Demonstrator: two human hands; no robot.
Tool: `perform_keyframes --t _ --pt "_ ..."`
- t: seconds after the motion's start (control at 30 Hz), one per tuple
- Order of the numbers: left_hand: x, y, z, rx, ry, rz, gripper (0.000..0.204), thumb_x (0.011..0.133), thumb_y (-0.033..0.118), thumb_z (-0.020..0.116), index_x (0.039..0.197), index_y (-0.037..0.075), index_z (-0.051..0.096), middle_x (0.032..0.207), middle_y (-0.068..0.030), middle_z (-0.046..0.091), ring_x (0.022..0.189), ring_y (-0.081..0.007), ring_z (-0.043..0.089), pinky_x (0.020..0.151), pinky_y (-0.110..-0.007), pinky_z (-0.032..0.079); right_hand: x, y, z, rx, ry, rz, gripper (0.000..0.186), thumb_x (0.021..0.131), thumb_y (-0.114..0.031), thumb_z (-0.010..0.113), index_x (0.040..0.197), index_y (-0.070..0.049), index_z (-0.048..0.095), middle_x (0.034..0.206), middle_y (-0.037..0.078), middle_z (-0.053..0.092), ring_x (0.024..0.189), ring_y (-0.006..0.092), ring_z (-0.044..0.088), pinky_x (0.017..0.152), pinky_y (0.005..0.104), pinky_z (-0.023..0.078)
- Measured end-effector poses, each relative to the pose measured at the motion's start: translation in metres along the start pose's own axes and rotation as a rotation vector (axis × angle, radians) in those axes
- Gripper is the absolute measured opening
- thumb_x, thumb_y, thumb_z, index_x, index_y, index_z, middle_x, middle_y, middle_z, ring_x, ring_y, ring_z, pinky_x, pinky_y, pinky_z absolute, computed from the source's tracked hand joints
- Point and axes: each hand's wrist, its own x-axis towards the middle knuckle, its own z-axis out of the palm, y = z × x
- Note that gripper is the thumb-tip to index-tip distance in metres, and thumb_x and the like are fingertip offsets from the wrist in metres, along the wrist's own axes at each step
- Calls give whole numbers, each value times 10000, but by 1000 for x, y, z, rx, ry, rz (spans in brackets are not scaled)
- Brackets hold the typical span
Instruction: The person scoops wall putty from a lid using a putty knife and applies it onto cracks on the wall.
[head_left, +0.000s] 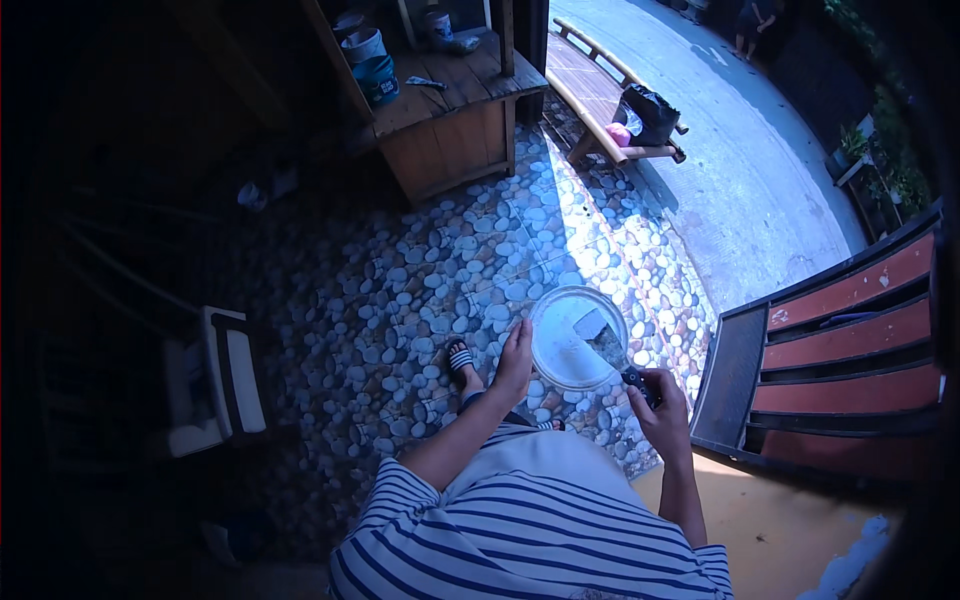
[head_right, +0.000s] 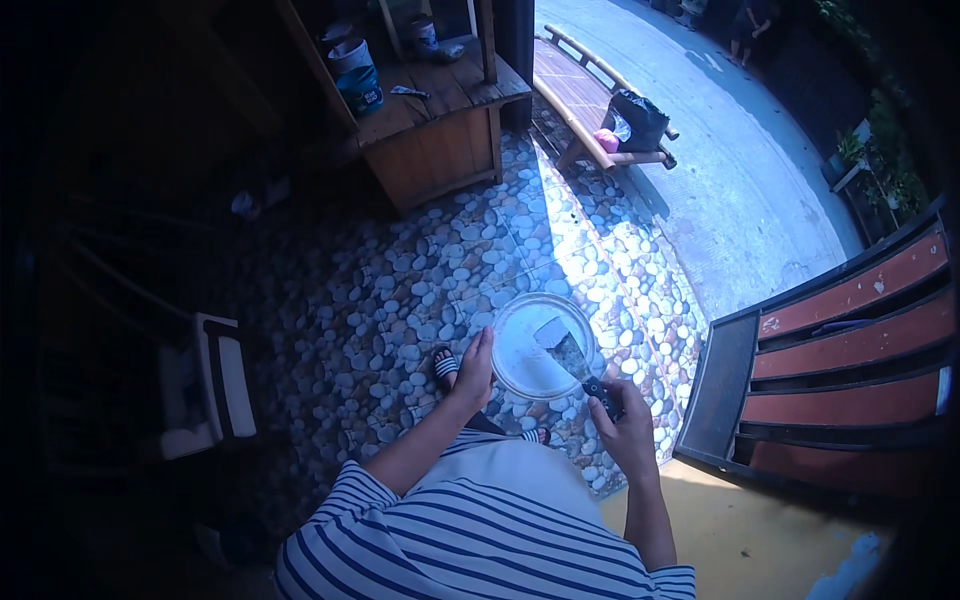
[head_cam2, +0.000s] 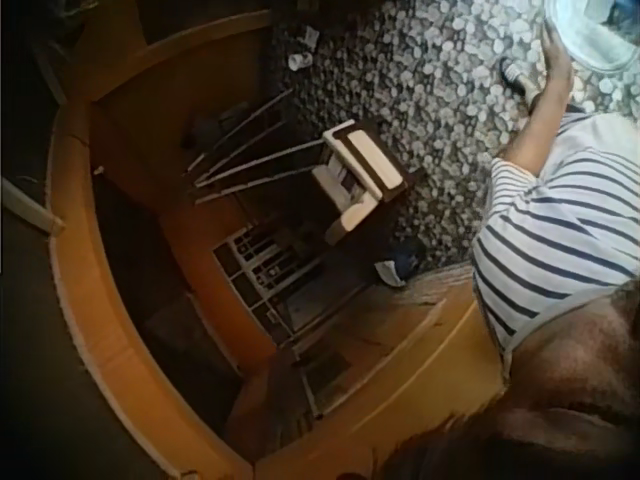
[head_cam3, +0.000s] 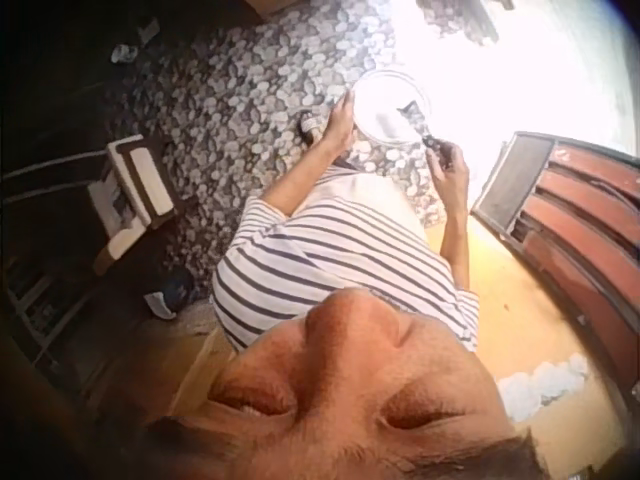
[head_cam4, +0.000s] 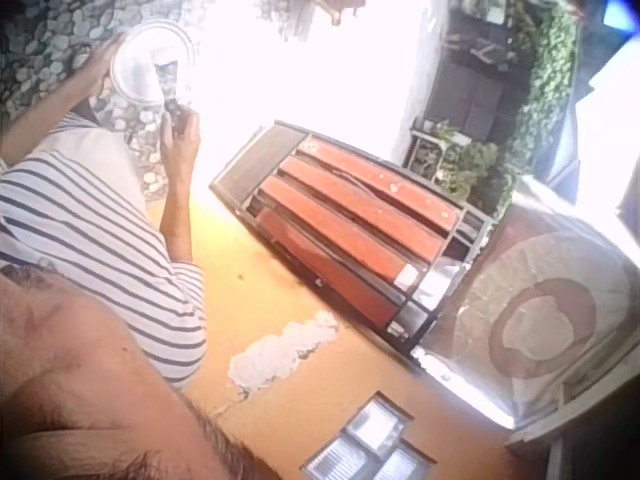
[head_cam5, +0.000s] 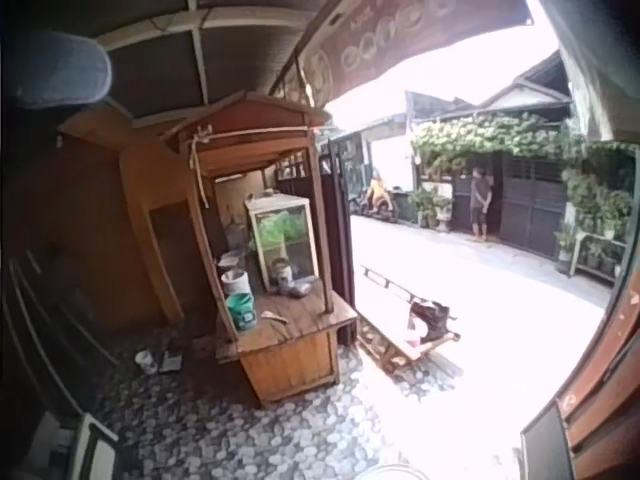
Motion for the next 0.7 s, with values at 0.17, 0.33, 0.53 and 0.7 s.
perform_keyframes --t 0.17,0.33,0.53,0.7 --pt "30 38 -52 -73 106 39 496 1068 405 434 1356 5 488 1242 -72 591 1090 -127 576 915 -262 471 41 -23 52 137 -147 49 237 924 -56 684 1125 14 578 920 48 657 759 61 591 648 222 474" --pt "60 96 -108 -77 111 98 562 1064 425 439 1394 -28 465 1300 -105 571 1179 -144 520 1018 -275 413 87 -62 118 123 -175 -12 216 926 -42 672 1120 8 592 901 38 644 720 54 537 635 227 447" --pt "99 169 -186 -53 210 210 496 1060 428 446 1327 17 521 1232 -69 608 1071 -124 602 894 -272 505 147 -120 211 219 -268 -90 218 932 -46 664 1127 11 583 908 44 643 760 88 550 665 252 459" --pt "102 221 -271 -187 299 229 513 1063 441 428 1315 9 545 1214 -76 615 1112 -139 561 971 -285 442 196 -170 295 44 -412 -193 201 948 -109 654 1067 44 602 870 109 644 765 161 600 719 292 484"
